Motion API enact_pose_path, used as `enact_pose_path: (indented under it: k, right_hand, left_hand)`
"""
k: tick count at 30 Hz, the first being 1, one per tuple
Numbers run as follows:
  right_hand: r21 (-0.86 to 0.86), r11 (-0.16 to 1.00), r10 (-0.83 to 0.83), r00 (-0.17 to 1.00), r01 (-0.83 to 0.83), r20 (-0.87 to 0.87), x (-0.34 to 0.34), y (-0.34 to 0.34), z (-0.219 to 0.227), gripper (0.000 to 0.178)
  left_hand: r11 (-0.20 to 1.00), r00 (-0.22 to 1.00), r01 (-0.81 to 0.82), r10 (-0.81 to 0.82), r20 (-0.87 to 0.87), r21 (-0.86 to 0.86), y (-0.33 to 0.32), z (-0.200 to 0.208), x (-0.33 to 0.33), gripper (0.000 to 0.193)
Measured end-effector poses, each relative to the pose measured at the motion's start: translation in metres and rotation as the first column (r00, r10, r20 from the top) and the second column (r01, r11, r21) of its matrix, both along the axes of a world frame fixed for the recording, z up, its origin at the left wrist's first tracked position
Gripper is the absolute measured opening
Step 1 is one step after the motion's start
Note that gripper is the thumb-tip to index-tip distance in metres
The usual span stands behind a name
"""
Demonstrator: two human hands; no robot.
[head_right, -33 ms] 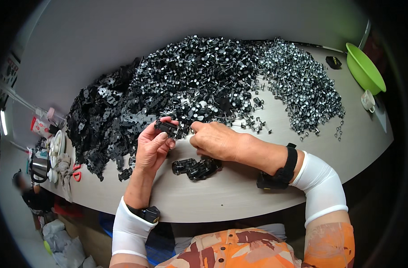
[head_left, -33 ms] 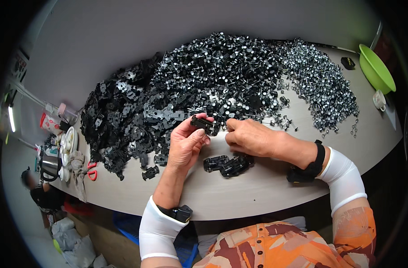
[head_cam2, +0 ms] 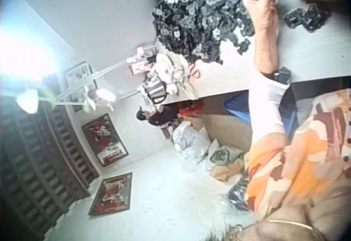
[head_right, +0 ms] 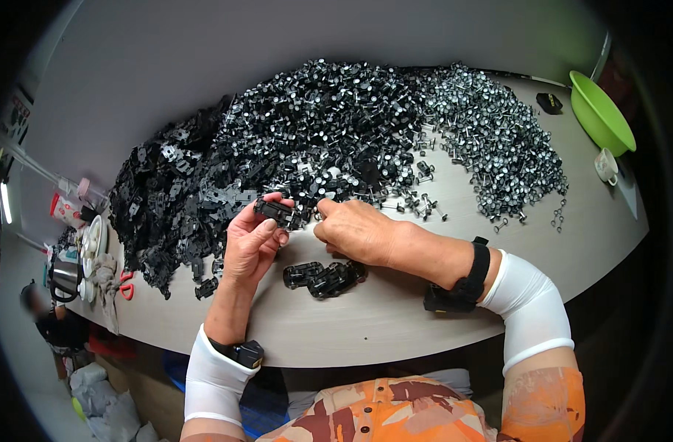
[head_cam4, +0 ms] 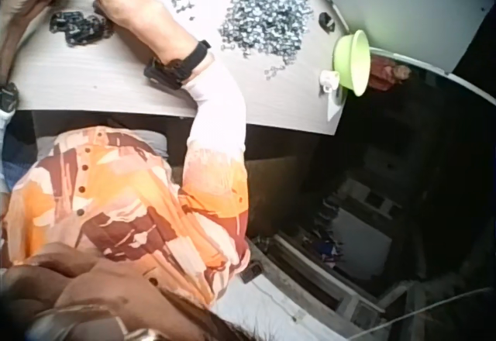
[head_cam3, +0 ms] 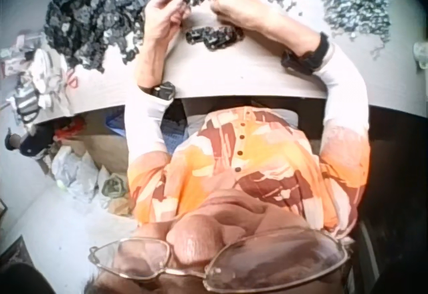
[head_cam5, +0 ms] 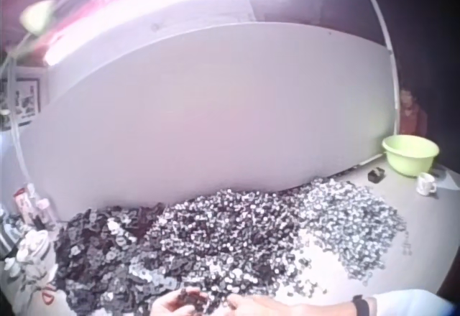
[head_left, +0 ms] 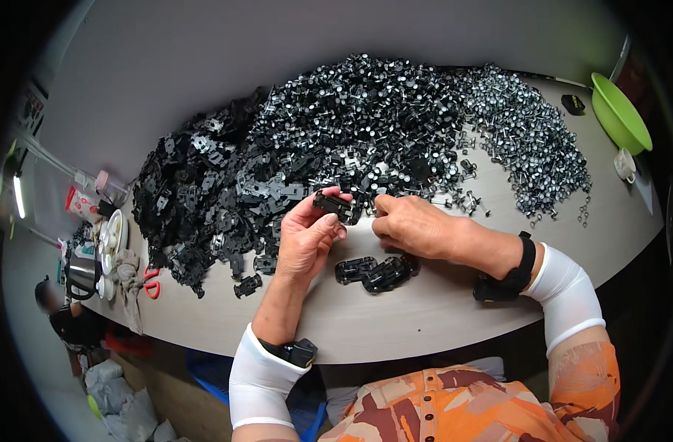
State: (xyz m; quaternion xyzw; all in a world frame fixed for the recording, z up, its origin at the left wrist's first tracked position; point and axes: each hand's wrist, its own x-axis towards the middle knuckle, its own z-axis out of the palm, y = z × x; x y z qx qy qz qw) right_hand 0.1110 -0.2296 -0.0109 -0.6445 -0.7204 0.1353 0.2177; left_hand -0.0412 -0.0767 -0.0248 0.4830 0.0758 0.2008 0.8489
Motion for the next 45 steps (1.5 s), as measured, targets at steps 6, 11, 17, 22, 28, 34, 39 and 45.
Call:
enact_pose_path:
  k: [6, 11, 17, 22, 28, 34, 39, 45]
  right_hand:
    - [0.169, 0.964, -0.200, 0.979, 0.205, -0.046, 0.005, -0.007, -0.009, 0.008]
    - [0.475, 0.813, -0.166, 0.915, 0.338, -0.367, 0.003, -0.003, 0.028, 0.015]
    - [0.573, 0.737, -0.078, 0.888, 0.358, -0.454, -0.030, 0.022, 0.029, 0.017]
    - [0.585, 0.734, -0.085, 0.901, 0.345, -0.425, -0.028, 0.027, 0.018, 0.017]
    - [0.549, 0.747, -0.130, 0.892, 0.375, -0.433, -0.027, 0.024, 0.017, 0.012]
    - [0.637, 0.708, -0.115, 0.940, 0.305, -0.322, -0.028, 0.023, 0.024, 0.011]
    - [0.617, 0.730, -0.124, 0.945, 0.293, -0.302, -0.031, 0.021, 0.026, 0.011]
    - [0.668, 0.703, -0.112, 0.965, 0.245, -0.236, -0.033, 0.025, 0.024, 0.012]
  left_hand:
    - [0.999, 1.000, -0.012, 0.011, 0.026, 0.037, -0.001, -0.002, 0.002, 0.045]
    - [0.994, 0.994, -0.092, 0.088, 0.063, 0.064, -0.008, -0.002, 0.003, 0.049]
    - [0.979, 0.986, -0.162, 0.155, 0.060, 0.127, -0.015, -0.005, 0.003, 0.051]
    - [0.951, 0.982, -0.189, 0.181, 0.057, 0.243, -0.015, -0.005, 0.000, 0.052]
    - [0.925, 0.972, -0.230, 0.233, 0.027, 0.304, -0.020, 0.002, 0.001, 0.055]
    - [0.889, 0.981, -0.157, 0.191, -0.036, 0.429, -0.018, 0.002, -0.002, 0.052]
    - [0.852, 0.977, -0.202, 0.208, 0.042, 0.483, -0.023, -0.001, -0.001, 0.053]
    - [0.720, 0.938, -0.301, 0.343, 0.057, 0.625, -0.025, -0.007, 0.003, 0.052]
